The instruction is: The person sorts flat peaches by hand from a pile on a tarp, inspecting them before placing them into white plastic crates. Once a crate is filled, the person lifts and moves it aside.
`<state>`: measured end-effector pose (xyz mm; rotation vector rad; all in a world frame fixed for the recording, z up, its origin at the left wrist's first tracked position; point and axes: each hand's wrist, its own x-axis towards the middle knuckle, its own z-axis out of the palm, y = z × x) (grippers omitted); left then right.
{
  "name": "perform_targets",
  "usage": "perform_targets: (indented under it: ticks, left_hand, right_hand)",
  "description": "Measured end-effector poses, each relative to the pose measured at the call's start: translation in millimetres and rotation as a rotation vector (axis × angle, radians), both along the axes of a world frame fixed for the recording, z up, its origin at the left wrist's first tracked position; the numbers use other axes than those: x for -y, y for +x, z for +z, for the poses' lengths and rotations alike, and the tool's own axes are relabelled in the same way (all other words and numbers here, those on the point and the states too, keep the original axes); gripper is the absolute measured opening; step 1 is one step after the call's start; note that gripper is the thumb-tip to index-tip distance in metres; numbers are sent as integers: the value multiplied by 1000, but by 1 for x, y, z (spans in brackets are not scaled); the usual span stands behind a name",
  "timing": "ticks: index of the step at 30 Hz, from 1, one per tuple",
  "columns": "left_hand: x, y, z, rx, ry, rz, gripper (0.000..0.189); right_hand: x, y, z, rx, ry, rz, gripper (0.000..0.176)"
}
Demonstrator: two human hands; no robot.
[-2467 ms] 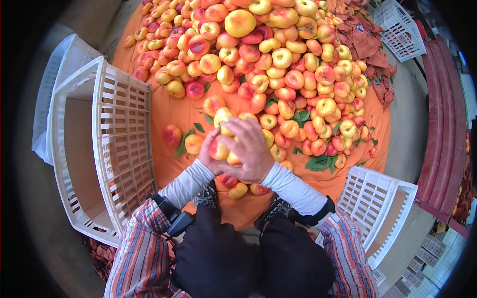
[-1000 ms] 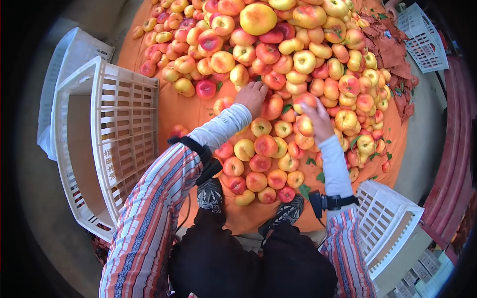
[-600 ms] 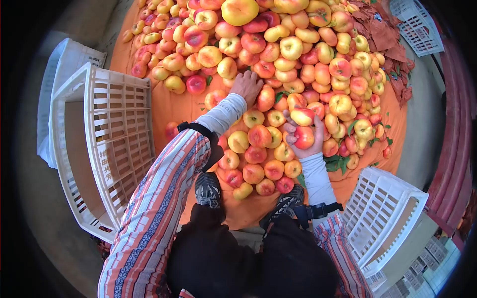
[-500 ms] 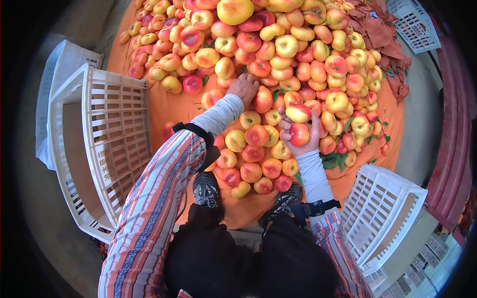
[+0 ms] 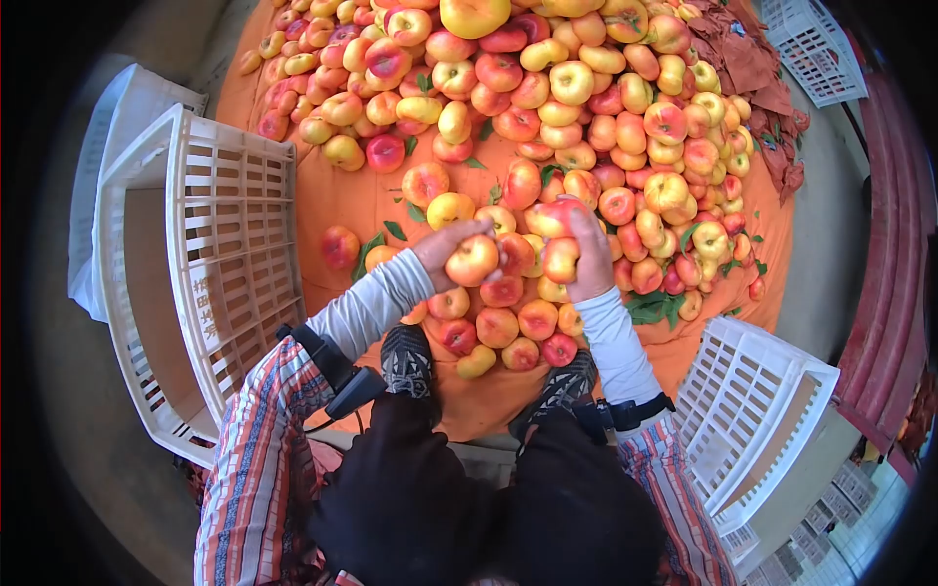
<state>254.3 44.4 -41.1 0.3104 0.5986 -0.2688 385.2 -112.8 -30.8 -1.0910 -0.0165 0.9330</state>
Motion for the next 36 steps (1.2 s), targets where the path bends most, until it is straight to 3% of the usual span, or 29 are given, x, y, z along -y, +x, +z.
perform_targets:
  ticks: [4, 6, 9, 10, 13, 15, 17, 19, 20, 21, 22, 24, 28, 32, 35, 36]
  left_hand:
    - [4, -16, 11, 39, -247, -274, 59]
    - [11, -23, 0, 21, -85, -236, 61]
    - [14, -29, 6, -33, -73, -220, 63]
    - [14, -31, 5, -2, -101, -198, 62]
    - [13, -35, 21, 98, -57, -89, 62]
    - [7, -43, 43, 191, -48, -22, 63]
    - [-21, -66, 61, 324, -80, 15, 64]
    - [-38, -86, 105, 255, 303, 149, 65]
    - [-41, -95, 110, 441, 520, 326, 62]
    - [-52, -115, 121, 467, 711, 409, 59]
    - [-62, -134, 132, 468, 908, 497, 56]
    - [-94, -191, 179, 233, 1054, 550, 52]
    - [-115, -240, 231, 175, 598, 798, 52]
    - [-147, -323, 188, -52, 462, 1082, 54]
    - [-147, -329, 156, -414, 449, 1140, 50]
    - [-149, -343, 145, -486, 516, 978, 48]
  right_hand:
    - [-13, -28, 8, 841, -143, 204, 42]
    - [-18, -42, 20, 1211, -205, 305, 43]
    - [-21, -48, 10, 1416, -238, 320, 43]
    - [-21, -48, 10, 1387, -237, 350, 40]
    - [-26, -39, 0, 784, -62, 290, 39]
    - [-33, -6, 16, 687, -532, 288, 45]
    - [-42, 19, 4, 1003, -842, 461, 54]
    - [-56, 28, -19, 1117, -1045, 576, 56]
    - [-65, 27, -22, 1139, -1110, 624, 56]
    - [-71, 25, -25, 1162, -1171, 676, 56]
    - [-73, 22, -28, 1183, -1139, 688, 54]
    - [-69, 10, -28, 1324, -1066, 704, 51]
    - [-58, 0, -37, 1438, -935, 663, 45]
    - [-48, 4, -46, 1470, -851, 648, 50]
    - [-52, 4, -50, 1576, -739, 590, 54]
    - [-57, 5, -51, 1596, -697, 592, 55]
